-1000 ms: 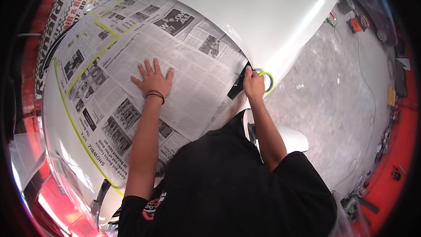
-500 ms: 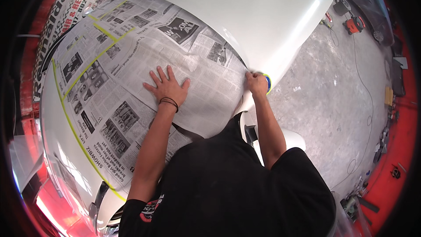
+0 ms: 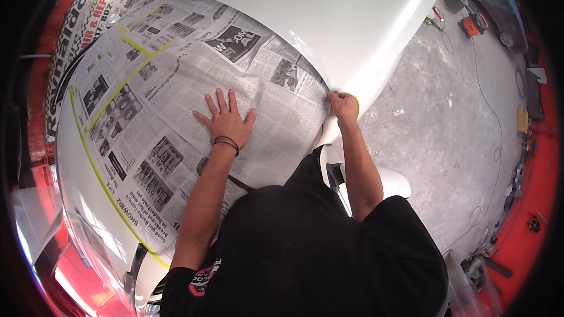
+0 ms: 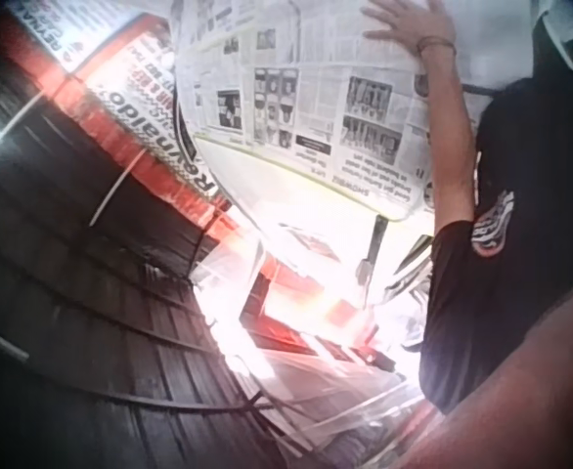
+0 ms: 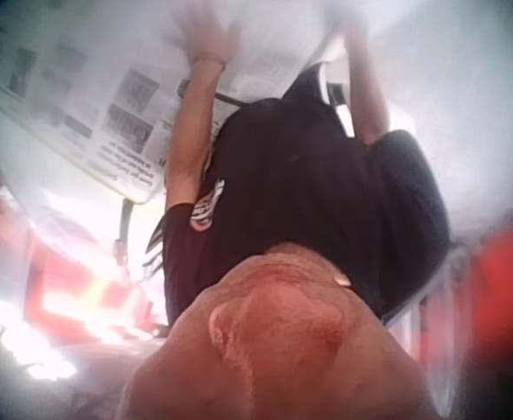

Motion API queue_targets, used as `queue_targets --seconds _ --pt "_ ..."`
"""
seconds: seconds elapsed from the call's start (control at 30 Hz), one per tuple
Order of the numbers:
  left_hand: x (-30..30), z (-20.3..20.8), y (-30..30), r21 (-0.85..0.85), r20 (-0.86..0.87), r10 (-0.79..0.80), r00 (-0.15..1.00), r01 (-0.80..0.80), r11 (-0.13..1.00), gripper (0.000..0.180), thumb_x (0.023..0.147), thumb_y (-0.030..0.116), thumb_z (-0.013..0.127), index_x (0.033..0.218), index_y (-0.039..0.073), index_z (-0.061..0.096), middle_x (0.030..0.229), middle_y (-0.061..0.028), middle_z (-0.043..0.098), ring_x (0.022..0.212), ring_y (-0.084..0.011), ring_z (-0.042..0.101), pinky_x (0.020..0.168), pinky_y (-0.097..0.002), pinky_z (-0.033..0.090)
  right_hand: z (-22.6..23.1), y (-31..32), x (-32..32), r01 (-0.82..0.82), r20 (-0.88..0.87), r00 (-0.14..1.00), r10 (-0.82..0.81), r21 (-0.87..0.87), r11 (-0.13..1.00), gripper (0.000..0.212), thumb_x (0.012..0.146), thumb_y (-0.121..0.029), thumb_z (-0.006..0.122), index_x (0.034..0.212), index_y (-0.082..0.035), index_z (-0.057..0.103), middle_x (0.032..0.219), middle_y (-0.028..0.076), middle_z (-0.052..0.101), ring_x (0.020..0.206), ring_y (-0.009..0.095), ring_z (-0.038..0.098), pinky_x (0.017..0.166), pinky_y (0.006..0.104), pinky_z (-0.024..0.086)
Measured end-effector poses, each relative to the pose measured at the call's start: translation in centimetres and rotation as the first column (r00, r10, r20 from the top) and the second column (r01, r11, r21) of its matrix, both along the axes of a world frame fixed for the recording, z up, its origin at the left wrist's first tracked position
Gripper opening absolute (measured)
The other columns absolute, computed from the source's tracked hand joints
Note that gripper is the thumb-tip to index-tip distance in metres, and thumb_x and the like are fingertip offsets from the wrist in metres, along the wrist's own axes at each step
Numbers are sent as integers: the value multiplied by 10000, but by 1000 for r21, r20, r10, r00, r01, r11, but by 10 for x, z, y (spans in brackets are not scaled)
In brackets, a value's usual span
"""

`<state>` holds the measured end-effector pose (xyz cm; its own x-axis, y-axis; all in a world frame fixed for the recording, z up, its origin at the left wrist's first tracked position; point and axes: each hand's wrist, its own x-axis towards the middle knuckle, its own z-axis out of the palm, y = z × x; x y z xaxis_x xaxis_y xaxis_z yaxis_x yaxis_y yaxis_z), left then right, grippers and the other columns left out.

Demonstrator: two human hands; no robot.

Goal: The person places newspaper sheets over the hood of a white car and secures them with yellow masking tape. They smooth the paper and apply tape along the edges to cover the surface completely.

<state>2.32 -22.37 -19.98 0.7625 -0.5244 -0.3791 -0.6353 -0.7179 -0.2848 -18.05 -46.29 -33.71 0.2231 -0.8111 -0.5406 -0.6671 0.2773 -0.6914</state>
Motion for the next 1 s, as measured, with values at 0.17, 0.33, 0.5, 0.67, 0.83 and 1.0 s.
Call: queue_targets --seconds 0.17,0.33,0.5,0.67,0.83,1.0 --pt "-6 -12 -19 -11 -34 -11 999 11 1000 917 1054 688 379 1732 116 146 1791 -203 90 1646 -465 -20 1211 -817 -20 -29 -11 -14 28 -34 999 -34 -152 988 429 864 -357 780 1032 36 815 839 123 773 776 212 715 773 360 555" --pt "-14 -19 -30 -64 -30 10 999 -12 998 926 1030 677 432 1722 108 199 1785 -213 116 1644 -474 -10 1203 -821 -45 -24 -25 -16 -37 -118 993 3 -288 957 486 859 -396 713 1099 17 801 999 238 793 954 348 773 893 419 571" --pt "16 -21 -34 -75 -22 -6 1000 4 997 942 1019 694 449 1720 110 213 1783 -210 140 1647 -463 19 1212 -813 -39 -18 -20 -10 -49 -170 985 -23 -408 912 431 866 -393 685 1024 -14 813 1003 212 797 969 384 766 890 455 579" --pt "28 -23 -40 -53 -43 -41 998 39 998 945 1023 706 444 1720 113 208 1787 -197 139 1654 -436 28 1237 -788 -15 -28 -7 -14 -165 -241 969 59 -448 879 384 907 -368 648 1045 -36 784 1037 225 756 973 426 726 872 521 567" --pt "26 -25 -43 -66 -48 -48 998 45 997 923 1035 690 432 1720 115 208 1788 -189 139 1656 -425 34 1249 -774 -16 -38 -19 -15 -118 -157 986 49 -464 878 343 922 -359 669 1046 -59 778 1025 243 738 969 436 713 871 527 567" --pt "32 -18 -24 -56 -31 -45 999 43 997 897 1043 673 429 1720 126 213 1790 -173 149 1659 -405 51 1247 -778 -10 -48 -18 -16 -149 -231 972 39 -480 865 368 934 -387 664 1070 -57 754 1032 248 712 959 449 709 869 533 565"
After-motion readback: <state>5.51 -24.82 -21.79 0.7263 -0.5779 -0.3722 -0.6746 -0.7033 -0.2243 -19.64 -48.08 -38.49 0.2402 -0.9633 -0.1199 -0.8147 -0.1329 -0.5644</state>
